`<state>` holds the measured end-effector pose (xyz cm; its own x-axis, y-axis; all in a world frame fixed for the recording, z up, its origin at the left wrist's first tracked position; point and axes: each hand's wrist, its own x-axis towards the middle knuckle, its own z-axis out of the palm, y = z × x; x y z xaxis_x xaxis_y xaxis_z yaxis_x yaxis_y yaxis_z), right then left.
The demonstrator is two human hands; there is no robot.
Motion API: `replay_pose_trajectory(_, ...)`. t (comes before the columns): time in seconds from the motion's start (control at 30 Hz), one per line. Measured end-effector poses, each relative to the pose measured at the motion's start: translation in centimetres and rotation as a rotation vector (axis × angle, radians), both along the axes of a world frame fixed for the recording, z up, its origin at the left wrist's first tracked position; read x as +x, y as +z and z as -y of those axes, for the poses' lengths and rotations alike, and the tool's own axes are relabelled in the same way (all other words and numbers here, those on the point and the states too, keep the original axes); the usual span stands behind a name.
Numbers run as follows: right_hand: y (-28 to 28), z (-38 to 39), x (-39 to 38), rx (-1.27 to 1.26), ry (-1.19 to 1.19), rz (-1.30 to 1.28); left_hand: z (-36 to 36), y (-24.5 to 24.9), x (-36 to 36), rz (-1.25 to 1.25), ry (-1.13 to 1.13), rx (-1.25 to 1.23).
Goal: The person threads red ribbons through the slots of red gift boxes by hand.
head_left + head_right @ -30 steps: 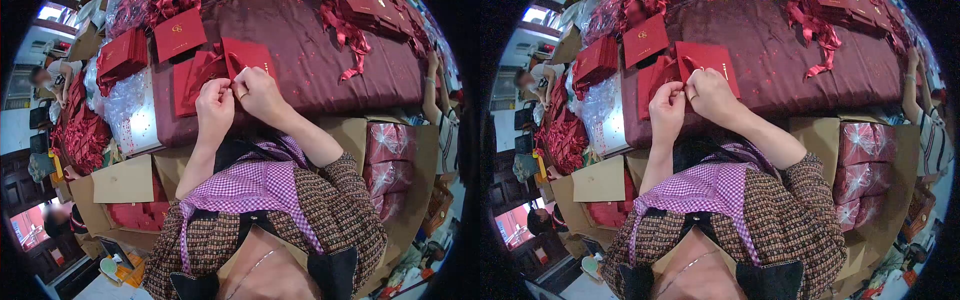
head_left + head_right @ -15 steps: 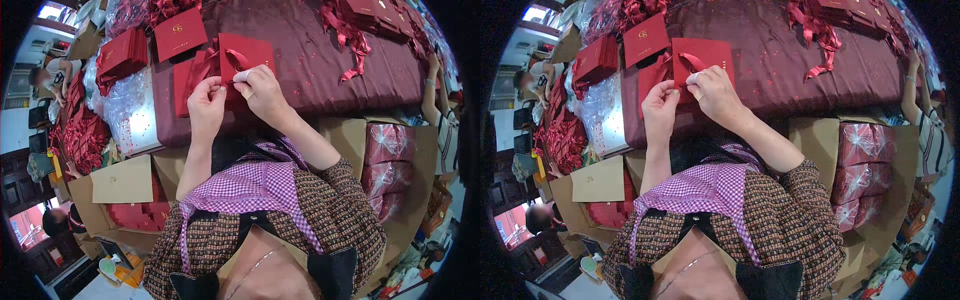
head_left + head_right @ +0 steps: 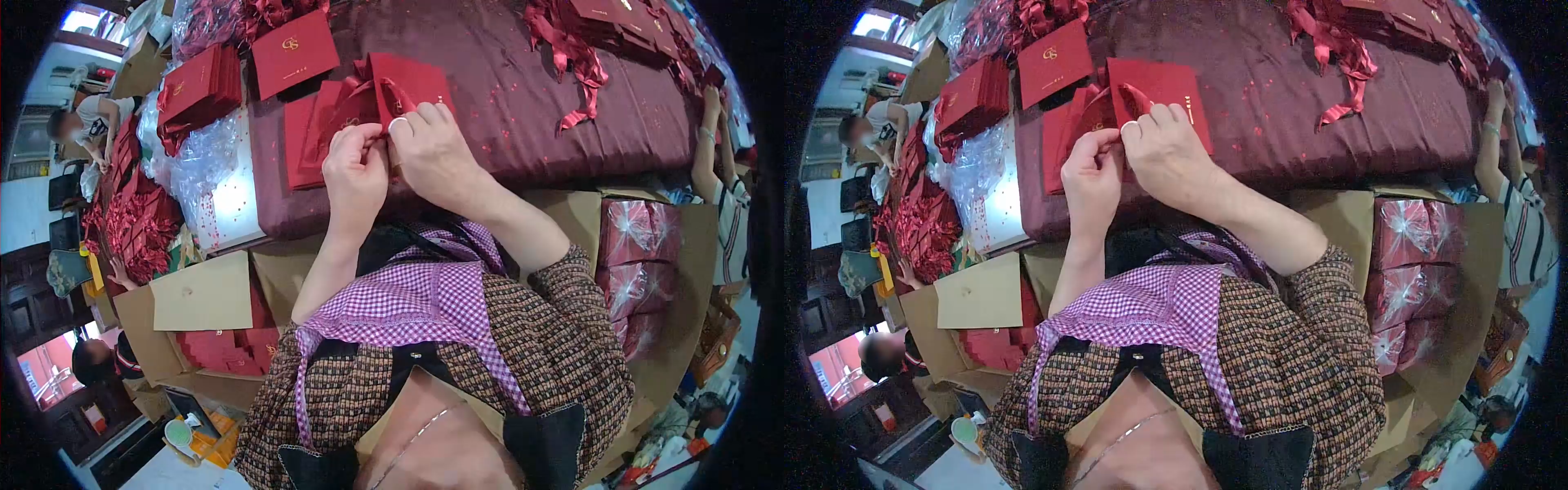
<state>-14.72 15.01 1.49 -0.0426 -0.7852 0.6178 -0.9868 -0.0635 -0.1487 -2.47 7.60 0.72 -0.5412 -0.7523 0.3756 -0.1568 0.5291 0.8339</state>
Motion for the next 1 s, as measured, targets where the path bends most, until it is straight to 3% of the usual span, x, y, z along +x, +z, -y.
replay_pose_trajectory(0.07, -0.2, 0.2, -0.6, -0.035, 0.023, 0.115, 0.0, -0.1, -0.2, 0.021, -0.049, -0.026)
replay_pose_trajectory(0.17, -0.1, 0.1, -1.5, 0.089, 0.057, 0.679, -0.3, 0.4, -0.1, -0.015, -0.099, 0.072)
replay_pose_trajectory(0.3, 0.8, -0.5, -2.6, 0.257, 0.084, 0.873, 0.7, 0.7, 0.7, -0.054, -0.196, 0.316)
replay_pose_trajectory(0.53, 0.1, -1.2, -2.1, 0.181, 0.142, 0.855, 1.8, -0.7, 0.7, 0.042, -0.292, 0.053)
replay_pose_trajectory(0.67, 1.0, -1.8, -3.3, 0.25, 0.324, 0.583, 2.0, 0.4, 1.0, 0.145, -0.34, -0.084)
replay_pose_trajectory(0.73, 2.9, -2.4, -4.6, 0.191, 0.383, 0.583, 1.9, 0.5, 1.1, 0.175, -0.381, -0.081)
replay_pose_trajectory(0.77, 3.7, -2.0, -5.3, 0.081, 0.481, 0.521, 1.6, 1.5, 1.1, 0.24, -0.409, -0.038)
replay_pose_trajectory(0.8, 5.6, -2.1, -5.2, 0.178, 0.491, 0.345, 1.4, 1.1, 1.2, 0.205, -0.446, -0.007)
replay_pose_trajectory(0.87, 5.1, -2.3, -4.8, 0.108, 0.574, 0.262, 0.8, 2.0, 1.2, 0.218, -0.462, -0.109)
replay_pose_trajectory(1.0, 4.7, -2.6, -4.2, 0.125, 0.58, 0.153, 0.6, 3.1, 1.5, 0.165, -0.581, -0.006)
